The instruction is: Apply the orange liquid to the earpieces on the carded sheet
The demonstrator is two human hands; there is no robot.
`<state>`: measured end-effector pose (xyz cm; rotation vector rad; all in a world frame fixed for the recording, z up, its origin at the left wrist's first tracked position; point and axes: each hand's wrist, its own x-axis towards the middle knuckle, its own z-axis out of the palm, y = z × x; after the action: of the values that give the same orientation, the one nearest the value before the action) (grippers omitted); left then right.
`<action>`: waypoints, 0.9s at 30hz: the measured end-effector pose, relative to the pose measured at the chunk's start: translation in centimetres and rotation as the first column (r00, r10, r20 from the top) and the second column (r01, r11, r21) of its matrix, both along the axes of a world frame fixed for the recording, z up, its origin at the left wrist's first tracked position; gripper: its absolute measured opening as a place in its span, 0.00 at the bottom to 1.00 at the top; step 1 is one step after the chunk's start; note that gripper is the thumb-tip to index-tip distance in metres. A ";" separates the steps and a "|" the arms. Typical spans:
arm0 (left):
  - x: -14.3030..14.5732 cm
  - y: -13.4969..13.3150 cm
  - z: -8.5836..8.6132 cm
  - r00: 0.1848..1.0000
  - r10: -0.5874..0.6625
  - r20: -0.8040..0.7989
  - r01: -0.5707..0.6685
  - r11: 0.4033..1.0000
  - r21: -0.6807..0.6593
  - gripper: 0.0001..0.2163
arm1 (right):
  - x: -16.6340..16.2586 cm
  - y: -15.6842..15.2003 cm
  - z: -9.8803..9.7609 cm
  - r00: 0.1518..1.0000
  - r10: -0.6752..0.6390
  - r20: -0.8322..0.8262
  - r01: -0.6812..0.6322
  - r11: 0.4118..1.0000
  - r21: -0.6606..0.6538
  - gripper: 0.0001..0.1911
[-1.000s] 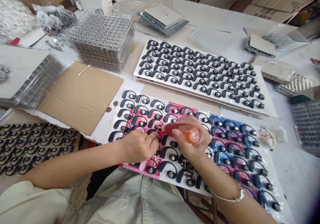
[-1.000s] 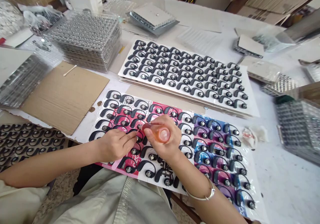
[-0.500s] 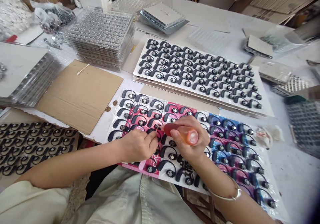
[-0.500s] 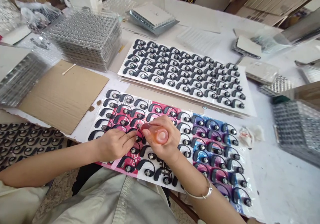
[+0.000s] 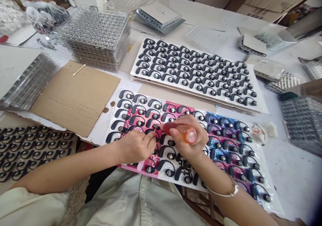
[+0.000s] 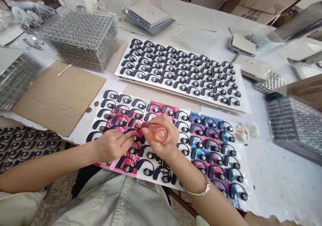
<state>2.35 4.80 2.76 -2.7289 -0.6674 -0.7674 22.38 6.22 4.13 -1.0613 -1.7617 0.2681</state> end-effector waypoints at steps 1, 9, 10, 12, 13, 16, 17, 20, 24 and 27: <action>0.0 0.0 0.0 1.000 0.001 -0.001 -0.001 1.000 0.001 0.07 | 0.1 0.0 0.0 1.000 -0.001 0.000 0.001 1.000 0.002 0.08; 0.0 0.0 -0.1 1.000 -0.004 0.006 0.004 1.000 -0.003 0.07 | 0.4 0.0 -0.2 0.999 0.020 -0.028 -0.020 1.000 -0.003 0.09; 0.0 0.0 -0.1 1.000 -0.002 0.005 0.002 1.000 -0.001 0.07 | 0.4 0.0 -0.2 0.999 0.020 -0.026 -0.020 1.000 0.000 0.08; -0.1 0.0 -0.1 1.000 0.002 0.000 -0.002 1.000 0.003 0.08 | 0.4 0.0 -0.1 1.000 0.016 -0.020 -0.016 1.000 0.005 0.08; -0.1 0.0 -0.1 1.000 0.002 -0.004 -0.002 1.000 0.006 0.08 | 0.3 0.1 0.0 1.000 0.011 -0.018 -0.010 1.000 0.006 0.08; -0.1 0.0 -0.2 1.000 -0.003 -0.014 0.003 1.000 0.003 0.08 | 0.3 0.1 0.0 1.000 -0.002 -0.007 0.002 1.000 0.003 0.08; -0.1 0.0 -0.2 1.000 -0.006 -0.015 0.006 1.000 0.003 0.08 | 0.4 0.0 -0.1 1.000 -0.003 -0.006 0.003 1.000 0.003 0.08; -0.1 0.1 -0.1 1.000 -0.010 -0.002 0.010 1.000 -0.007 0.08 | 0.7 -0.2 -0.3 0.998 0.005 -0.059 -0.004 1.000 0.019 0.09; -0.1 0.1 0.2 1.000 -0.013 0.022 0.014 1.000 -0.025 0.09 | 1.2 -0.3 -0.4 0.993 -0.005 -0.116 0.009 0.999 0.034 0.10; -0.1 0.2 0.3 0.999 -0.015 0.028 0.015 1.000 -0.020 0.10 | 1.2 -0.3 -0.4 0.995 0.029 -0.093 -0.027 0.999 0.025 0.10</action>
<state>2.26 4.97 3.02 -2.7492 -0.6649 -0.8079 23.60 5.97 3.74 -0.9921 -1.6927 0.3086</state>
